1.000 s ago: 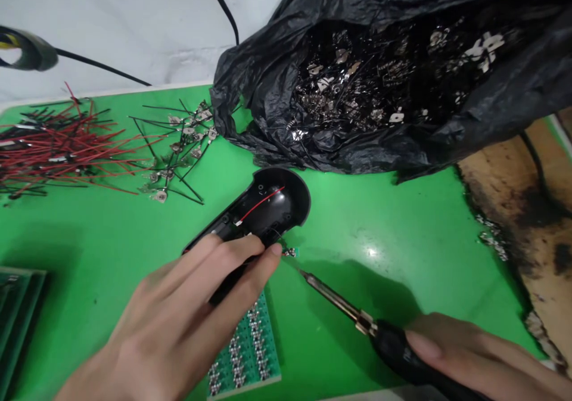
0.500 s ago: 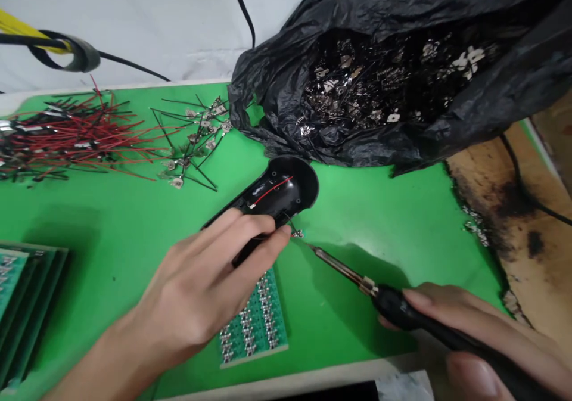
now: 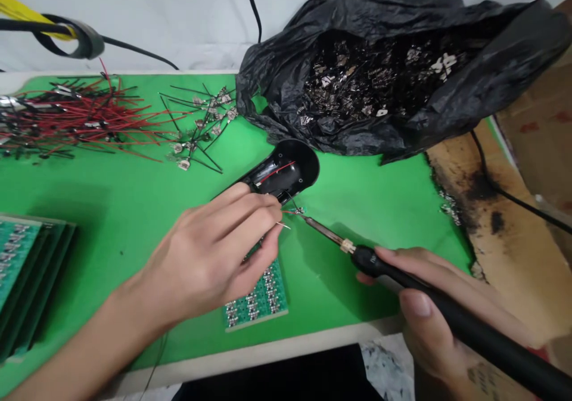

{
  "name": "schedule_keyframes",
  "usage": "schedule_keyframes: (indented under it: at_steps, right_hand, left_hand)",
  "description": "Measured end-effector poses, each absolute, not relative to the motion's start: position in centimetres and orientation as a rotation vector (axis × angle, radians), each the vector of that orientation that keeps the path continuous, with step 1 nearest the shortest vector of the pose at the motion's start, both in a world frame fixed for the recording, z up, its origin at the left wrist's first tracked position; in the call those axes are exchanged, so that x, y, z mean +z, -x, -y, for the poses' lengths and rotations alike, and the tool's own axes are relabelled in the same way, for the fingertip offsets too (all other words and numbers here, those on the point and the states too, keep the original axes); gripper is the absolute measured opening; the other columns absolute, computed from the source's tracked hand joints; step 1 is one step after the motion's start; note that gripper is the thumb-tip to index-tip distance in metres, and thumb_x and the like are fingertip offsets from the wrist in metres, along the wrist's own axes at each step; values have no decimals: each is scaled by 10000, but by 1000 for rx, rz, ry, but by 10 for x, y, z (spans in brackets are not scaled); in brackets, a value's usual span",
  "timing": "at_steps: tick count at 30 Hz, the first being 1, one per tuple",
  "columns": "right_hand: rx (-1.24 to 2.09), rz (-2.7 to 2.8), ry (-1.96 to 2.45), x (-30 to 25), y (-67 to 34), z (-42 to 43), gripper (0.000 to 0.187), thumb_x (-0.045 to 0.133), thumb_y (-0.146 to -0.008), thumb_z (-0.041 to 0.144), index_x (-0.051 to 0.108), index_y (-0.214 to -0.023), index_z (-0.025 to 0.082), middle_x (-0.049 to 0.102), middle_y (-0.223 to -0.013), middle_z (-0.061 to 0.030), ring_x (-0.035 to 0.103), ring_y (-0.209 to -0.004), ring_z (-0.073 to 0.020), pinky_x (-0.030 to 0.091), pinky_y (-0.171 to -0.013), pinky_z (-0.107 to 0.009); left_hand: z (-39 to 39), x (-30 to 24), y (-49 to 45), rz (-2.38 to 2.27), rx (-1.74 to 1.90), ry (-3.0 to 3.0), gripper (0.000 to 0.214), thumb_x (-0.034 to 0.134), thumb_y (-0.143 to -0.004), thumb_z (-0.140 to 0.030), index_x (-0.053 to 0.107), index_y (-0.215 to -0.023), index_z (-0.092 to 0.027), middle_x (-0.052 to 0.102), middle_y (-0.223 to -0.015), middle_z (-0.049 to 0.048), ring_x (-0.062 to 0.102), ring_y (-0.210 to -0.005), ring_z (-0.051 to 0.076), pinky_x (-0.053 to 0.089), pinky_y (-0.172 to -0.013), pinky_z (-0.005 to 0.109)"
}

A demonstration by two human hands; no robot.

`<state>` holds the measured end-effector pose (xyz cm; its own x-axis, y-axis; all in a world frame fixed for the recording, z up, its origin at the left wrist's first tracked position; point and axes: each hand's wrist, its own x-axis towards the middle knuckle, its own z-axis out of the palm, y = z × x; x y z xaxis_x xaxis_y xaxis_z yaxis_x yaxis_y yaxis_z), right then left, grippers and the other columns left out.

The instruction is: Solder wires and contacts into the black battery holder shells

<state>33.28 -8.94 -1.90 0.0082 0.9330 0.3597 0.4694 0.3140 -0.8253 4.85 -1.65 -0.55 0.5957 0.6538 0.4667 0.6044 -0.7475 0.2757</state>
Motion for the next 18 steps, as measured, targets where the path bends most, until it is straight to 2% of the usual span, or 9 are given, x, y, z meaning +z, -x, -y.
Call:
schedule_keyframes:
  at_steps: [3,7,10,13,18]
  right_hand:
    - [529,1726,1263,-17,-330,88,300,721,-1029,323,834,-1306,292,852,-908,-32,767,-631,-189,623,-529,-318]
    - [500,1682,1294,-20,-330,90,284,720,-1018,329,844,-1273,306,847,-874,-27,747,-610,-198,612,-520,-335]
    - [531,1680,1274,-23,-333,92,313,735,-1001,302,843,-1295,293,856,-894,-40,766,-649,-217,606,-534,-350]
    - [557,1689,1281,-23,-334,93,347,739,-997,291,836,-1330,298,861,-927,-44,770,-673,-227,596,-539,-360]
    - [531,1631,1336,-21,-331,94,300,735,-1010,305,859,-1283,312,844,-901,-23,766,-685,-218,607,-577,-362]
  left_hand:
    - [17,-7,-47,-1040,862,-2754,165,693,-1019,-105,668,-1169,-171,815,-1120,47,792,-1021,180,677,-1009,353]
    - [15,-12,-43,-942,873,-2826,170,724,-996,-50,701,-1159,-95,827,-1151,97,794,-1084,196,660,-1072,355]
    - [14,-15,-42,-925,852,-2884,238,764,-974,-23,711,-1204,-54,838,-1169,121,806,-1044,221,686,-989,380]
    - [15,-14,-42,-871,816,-2953,240,731,-995,-13,705,-1233,-12,842,-1178,167,822,-973,253,708,-868,417]
    - [15,-12,-42,-789,759,-3025,237,633,-1055,-22,686,-1284,12,848,-1168,183,840,-958,260,730,-861,438]
